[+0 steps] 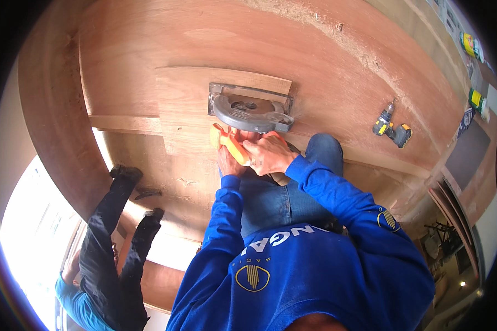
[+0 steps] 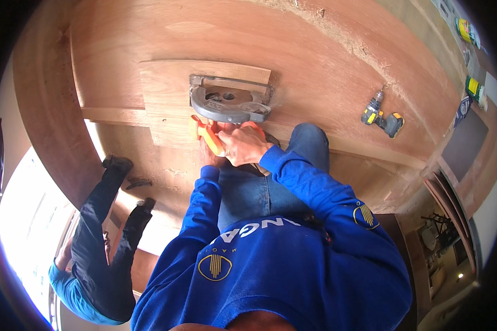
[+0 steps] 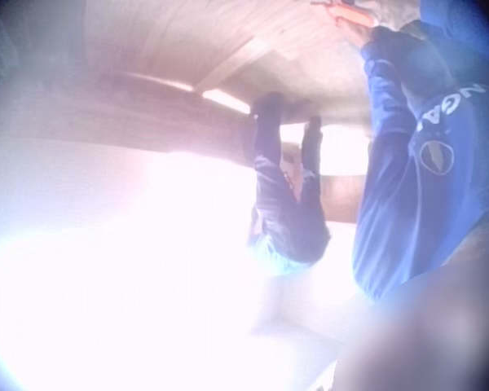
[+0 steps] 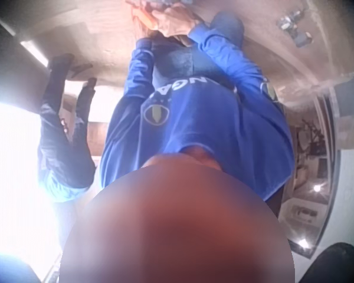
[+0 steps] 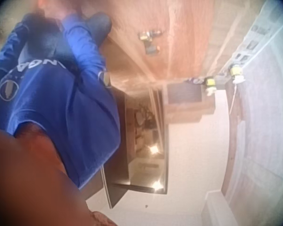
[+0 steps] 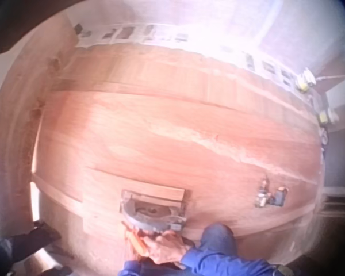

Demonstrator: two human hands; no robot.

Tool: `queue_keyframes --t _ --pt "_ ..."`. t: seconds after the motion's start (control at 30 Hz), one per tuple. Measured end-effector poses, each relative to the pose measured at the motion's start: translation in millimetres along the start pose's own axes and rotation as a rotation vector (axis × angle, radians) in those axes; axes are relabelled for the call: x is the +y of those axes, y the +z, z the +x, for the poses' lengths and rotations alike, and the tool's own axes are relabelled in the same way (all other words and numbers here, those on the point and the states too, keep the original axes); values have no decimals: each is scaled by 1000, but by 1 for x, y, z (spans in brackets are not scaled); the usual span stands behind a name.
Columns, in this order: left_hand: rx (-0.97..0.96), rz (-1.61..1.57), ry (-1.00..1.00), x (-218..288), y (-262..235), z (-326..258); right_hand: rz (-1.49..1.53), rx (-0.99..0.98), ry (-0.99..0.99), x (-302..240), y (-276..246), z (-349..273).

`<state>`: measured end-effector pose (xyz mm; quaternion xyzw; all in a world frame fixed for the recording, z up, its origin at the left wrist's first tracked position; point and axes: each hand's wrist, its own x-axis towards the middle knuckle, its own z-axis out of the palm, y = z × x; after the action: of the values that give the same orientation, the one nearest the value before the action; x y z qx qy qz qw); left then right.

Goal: The person cuts a large sheet of plywood with a circular saw, then positions and secures a hardwood flooring plank using a drill. The person also uses a tape measure and a hammer during the process.

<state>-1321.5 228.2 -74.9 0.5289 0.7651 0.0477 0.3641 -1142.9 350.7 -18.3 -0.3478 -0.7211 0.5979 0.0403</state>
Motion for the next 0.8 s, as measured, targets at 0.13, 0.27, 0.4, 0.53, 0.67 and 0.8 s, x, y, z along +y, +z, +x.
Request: queue_keyframes --t 0.13,0.27,0.4,0.53,0.67,0.8 --pt "-13 -31 -8 -1 2 1 -10 -3 12 1 1 0" --pt "-74 -7 -76 -5 5 0 -9 -19 17 0 0 0" --pt "-32 -55 -53 -6 5 -1 -19 4 9 -1 -1 1" --pt "-30 -36 -54 0 1 0 -5 107 -10 -2 -1 0" --pt "-3 -73 -49 6 -2 2 -17 38 13 -1 1 1" --pt "35 -137 -56 6 0 2 -8 -1 42 1 2 2"
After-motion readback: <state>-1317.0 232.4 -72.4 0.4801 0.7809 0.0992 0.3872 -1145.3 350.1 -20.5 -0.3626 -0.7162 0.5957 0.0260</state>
